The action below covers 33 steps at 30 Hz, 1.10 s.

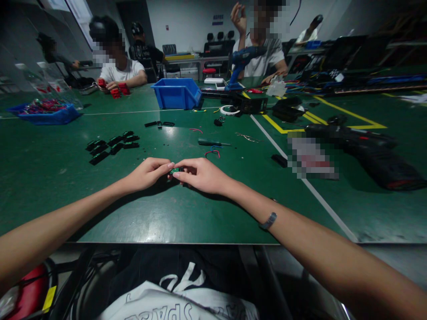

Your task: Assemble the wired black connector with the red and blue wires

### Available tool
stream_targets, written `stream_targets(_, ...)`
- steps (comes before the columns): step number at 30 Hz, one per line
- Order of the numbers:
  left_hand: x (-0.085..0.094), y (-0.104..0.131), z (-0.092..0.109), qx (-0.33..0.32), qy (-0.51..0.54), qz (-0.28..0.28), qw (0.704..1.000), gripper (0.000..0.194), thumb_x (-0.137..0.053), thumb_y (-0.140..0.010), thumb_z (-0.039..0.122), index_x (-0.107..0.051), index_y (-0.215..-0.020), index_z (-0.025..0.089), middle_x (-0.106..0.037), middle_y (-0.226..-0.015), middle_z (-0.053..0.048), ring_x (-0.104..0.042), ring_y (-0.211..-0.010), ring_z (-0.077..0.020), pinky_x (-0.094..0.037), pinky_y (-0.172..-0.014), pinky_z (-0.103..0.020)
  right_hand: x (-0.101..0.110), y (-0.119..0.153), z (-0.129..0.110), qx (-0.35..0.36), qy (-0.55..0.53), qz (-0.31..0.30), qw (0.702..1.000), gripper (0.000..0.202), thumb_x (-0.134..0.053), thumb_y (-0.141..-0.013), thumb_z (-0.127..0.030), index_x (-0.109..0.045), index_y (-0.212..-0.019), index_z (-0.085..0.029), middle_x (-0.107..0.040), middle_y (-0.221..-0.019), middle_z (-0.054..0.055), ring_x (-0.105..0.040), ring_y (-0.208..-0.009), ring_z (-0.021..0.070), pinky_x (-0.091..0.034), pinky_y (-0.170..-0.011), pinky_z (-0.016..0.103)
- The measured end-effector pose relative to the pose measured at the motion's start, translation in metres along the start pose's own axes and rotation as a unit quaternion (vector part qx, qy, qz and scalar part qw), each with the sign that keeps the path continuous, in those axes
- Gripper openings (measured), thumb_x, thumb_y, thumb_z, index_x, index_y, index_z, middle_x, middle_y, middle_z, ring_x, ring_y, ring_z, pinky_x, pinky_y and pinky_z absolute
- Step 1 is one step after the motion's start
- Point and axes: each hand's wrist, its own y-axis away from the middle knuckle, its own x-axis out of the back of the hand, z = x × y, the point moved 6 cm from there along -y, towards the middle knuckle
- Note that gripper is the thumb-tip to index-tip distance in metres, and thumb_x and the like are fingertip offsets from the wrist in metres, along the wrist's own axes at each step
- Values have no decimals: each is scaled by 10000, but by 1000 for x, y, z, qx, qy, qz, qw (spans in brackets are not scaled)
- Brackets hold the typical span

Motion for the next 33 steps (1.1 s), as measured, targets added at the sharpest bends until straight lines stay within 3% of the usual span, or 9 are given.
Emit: stream_targets(33,1,0,1,-1,3,-2,1000,490,-451,-1026,486,-625,-747,122,-576,-675,11,-505,-655,-95,-379,-652,-218,0,0,-1,0,-3,1,1000,359,-618,-955,-429,-724,-1162,-156,-696,-730,20,-629,-653,135,-435,-601,246)
